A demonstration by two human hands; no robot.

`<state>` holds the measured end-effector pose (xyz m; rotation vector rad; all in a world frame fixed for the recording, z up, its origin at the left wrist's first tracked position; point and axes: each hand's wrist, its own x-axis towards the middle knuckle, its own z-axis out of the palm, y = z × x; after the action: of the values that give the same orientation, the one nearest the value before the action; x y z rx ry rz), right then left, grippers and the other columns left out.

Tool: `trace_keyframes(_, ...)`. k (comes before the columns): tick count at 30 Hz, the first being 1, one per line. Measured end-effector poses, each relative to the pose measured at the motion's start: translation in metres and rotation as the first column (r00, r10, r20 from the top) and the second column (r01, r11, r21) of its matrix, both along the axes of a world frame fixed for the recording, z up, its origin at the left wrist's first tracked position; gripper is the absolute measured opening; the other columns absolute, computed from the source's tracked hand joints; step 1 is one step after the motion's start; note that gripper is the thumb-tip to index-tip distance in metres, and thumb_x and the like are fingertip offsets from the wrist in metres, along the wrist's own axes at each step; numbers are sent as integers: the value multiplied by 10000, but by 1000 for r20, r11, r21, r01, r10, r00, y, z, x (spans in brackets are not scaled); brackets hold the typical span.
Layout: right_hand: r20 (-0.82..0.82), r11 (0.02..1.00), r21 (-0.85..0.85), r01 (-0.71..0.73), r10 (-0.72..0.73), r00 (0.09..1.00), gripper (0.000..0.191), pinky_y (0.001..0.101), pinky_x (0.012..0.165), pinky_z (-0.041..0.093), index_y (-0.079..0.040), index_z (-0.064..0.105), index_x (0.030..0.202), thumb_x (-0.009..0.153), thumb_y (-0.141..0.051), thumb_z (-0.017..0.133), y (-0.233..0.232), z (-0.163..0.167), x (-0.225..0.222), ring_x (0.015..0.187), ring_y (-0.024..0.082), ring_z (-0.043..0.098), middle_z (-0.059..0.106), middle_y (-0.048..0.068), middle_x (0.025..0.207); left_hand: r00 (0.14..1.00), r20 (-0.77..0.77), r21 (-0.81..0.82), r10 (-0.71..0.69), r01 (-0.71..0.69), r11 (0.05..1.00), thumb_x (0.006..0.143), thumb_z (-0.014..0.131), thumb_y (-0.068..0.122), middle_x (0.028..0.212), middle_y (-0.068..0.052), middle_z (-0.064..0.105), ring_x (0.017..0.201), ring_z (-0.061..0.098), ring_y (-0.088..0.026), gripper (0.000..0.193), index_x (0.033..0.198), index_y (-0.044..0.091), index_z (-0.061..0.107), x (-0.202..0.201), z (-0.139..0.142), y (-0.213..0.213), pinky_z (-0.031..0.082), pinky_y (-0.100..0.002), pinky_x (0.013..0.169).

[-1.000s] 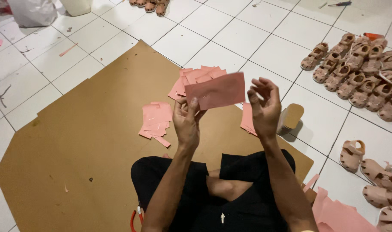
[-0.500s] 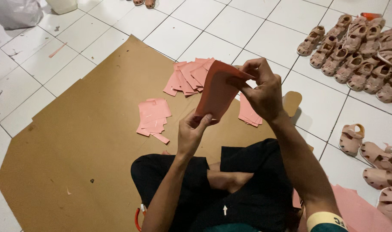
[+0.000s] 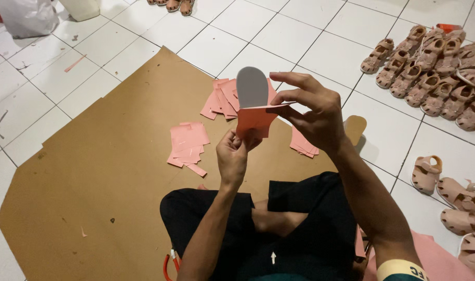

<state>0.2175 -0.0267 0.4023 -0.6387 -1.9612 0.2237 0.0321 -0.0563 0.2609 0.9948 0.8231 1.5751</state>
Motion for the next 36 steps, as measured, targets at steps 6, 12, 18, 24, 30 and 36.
trace_keyframes(6, -86, 981, -190, 27, -44, 995, 111, 319, 903, 666, -33, 763, 1084, 988, -86, 780, 18, 2, 8, 1064, 211, 766, 747, 155, 1241, 994, -50, 103, -102, 107, 989, 1039, 586, 25, 1093, -156, 738, 1047, 739, -212, 154, 1143, -84, 618, -3, -8, -4, 630, -396, 1012)
trace_keyframes(12, -85, 916, -395, 64, -106, 991, 194, 270, 790, 659, -12, 760, 1108, 984, -161, 764, 29, 7, 8, 881, 149, 772, 785, 116, 1000, 988, -49, 127, -144, 149, 981, 1040, 616, 71, 1118, -165, 740, 1077, 735, -221, 220, 1198, -82, 613, -2, -6, -5, 615, -406, 1042)
trace_keyframes(18, -75, 899, -428, 88, -133, 988, 191, 243, 733, 627, -6, 769, 1079, 975, -165, 788, 33, 15, 8, 821, 116, 754, 790, 101, 926, 983, -80, 130, -168, 177, 976, 1034, 645, 92, 1124, -172, 751, 1078, 741, -217, 229, 1188, -74, 613, -4, 1, -4, 611, -380, 1020)
trace_keyframes(24, -116, 888, -457, 49, -114, 987, 200, 245, 740, 640, 4, 759, 1058, 971, -174, 787, 40, 15, 8, 812, 126, 759, 785, 110, 913, 978, -109, 116, -177, 190, 975, 1030, 644, 95, 1126, -169, 753, 1087, 736, -203, 241, 1203, -69, 613, -5, 3, -6, 599, -337, 1002)
trace_keyframes(30, -112, 884, -464, 50, -115, 987, 210, 255, 750, 644, 6, 758, 1061, 961, -173, 800, 43, 13, 10, 822, 134, 762, 783, 115, 919, 967, -154, 117, -202, 221, 968, 1033, 631, 92, 1131, -173, 755, 1092, 739, -202, 271, 1245, -75, 606, -7, 4, -7, 602, -333, 1005)
trace_keyframes(36, -151, 880, -475, 17, -101, 983, 211, 258, 773, 650, 11, 756, 1064, 962, -169, 799, 45, 12, 12, 841, 134, 765, 785, 117, 935, 964, -151, 113, -221, 239, 964, 1038, 628, 88, 1143, -171, 750, 1101, 730, -195, 273, 1252, -80, 605, -8, 5, -5, 591, -319, 1008)
